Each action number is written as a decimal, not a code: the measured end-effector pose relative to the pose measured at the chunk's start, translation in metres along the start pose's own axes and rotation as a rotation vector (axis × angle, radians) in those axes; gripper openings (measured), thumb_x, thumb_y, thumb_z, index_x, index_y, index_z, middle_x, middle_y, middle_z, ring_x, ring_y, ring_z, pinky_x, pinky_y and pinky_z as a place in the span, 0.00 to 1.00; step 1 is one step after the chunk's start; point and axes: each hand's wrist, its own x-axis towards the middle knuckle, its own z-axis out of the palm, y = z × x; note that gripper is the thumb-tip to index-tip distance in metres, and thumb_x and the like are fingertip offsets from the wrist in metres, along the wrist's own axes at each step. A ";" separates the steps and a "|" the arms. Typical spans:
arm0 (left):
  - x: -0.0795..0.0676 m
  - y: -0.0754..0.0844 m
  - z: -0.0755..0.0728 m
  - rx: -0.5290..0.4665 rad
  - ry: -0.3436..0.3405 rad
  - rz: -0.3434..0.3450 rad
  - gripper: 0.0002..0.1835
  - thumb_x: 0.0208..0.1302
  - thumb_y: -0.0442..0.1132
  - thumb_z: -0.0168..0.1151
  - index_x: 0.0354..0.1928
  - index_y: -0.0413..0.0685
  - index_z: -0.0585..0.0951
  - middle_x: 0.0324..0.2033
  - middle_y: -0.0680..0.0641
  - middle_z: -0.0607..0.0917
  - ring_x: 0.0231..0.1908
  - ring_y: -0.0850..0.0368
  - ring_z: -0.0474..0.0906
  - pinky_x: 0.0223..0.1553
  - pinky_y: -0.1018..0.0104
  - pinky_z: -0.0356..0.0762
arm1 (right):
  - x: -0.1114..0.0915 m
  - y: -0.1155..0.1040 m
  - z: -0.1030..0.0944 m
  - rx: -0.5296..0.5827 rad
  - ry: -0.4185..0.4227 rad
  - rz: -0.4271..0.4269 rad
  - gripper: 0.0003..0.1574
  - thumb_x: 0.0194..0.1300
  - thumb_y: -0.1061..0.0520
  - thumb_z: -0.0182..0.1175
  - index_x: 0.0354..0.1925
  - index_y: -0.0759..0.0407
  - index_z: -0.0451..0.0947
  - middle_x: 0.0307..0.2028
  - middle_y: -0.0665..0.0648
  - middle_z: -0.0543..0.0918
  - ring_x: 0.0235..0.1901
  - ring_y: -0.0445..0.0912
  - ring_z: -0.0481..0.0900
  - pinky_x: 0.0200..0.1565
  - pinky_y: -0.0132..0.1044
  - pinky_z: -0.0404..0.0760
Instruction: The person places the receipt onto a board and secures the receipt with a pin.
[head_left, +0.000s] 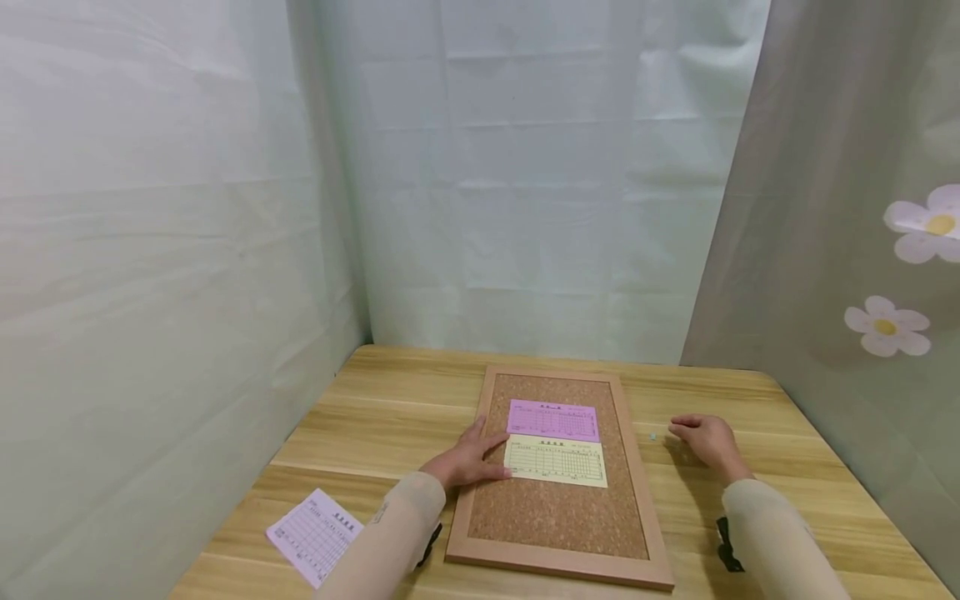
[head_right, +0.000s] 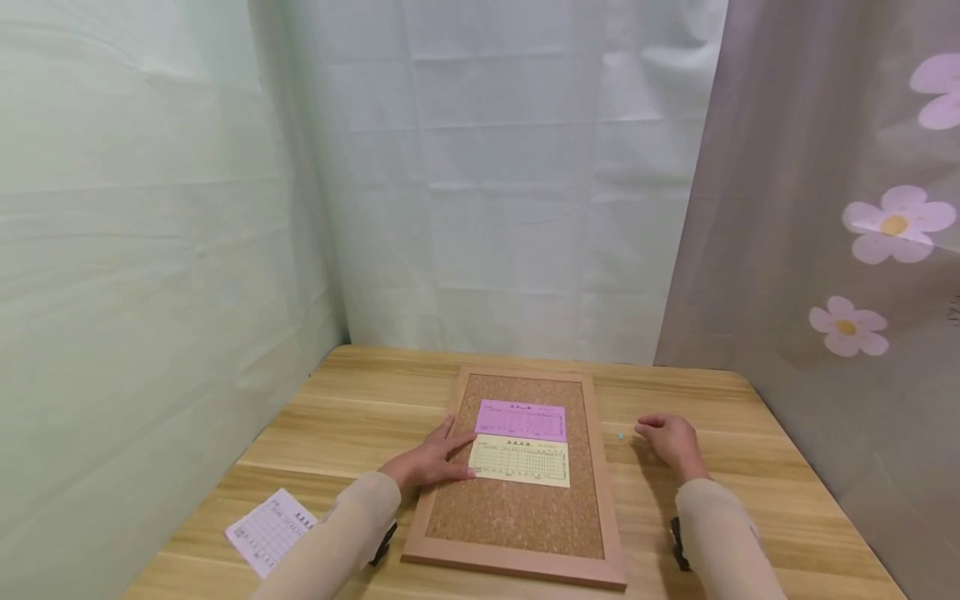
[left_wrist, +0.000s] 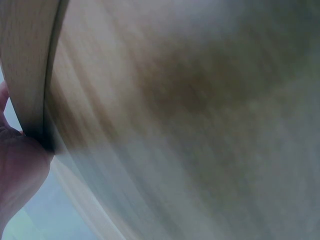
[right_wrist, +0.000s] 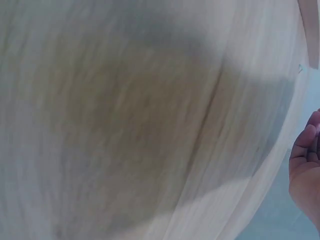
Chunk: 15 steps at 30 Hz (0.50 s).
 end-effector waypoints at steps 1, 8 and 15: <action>0.000 0.000 0.000 -0.001 0.001 0.001 0.40 0.61 0.53 0.70 0.73 0.55 0.67 0.77 0.36 0.40 0.75 0.35 0.38 0.67 0.33 0.49 | 0.000 -0.001 0.001 0.014 -0.007 0.005 0.22 0.73 0.54 0.57 0.54 0.71 0.80 0.50 0.69 0.82 0.47 0.59 0.79 0.47 0.50 0.78; -0.001 0.001 0.000 0.015 0.002 0.008 0.40 0.61 0.53 0.70 0.73 0.54 0.67 0.77 0.35 0.41 0.75 0.34 0.38 0.66 0.32 0.49 | 0.002 -0.014 0.006 0.043 -0.015 -0.010 0.24 0.74 0.54 0.57 0.56 0.73 0.77 0.47 0.68 0.83 0.45 0.58 0.81 0.44 0.50 0.80; -0.001 0.001 -0.001 0.009 0.006 0.007 0.39 0.61 0.53 0.71 0.73 0.53 0.68 0.77 0.34 0.41 0.75 0.34 0.39 0.67 0.33 0.48 | 0.004 -0.031 0.020 0.149 -0.034 -0.032 0.23 0.73 0.57 0.58 0.56 0.76 0.76 0.44 0.70 0.83 0.41 0.55 0.82 0.44 0.49 0.81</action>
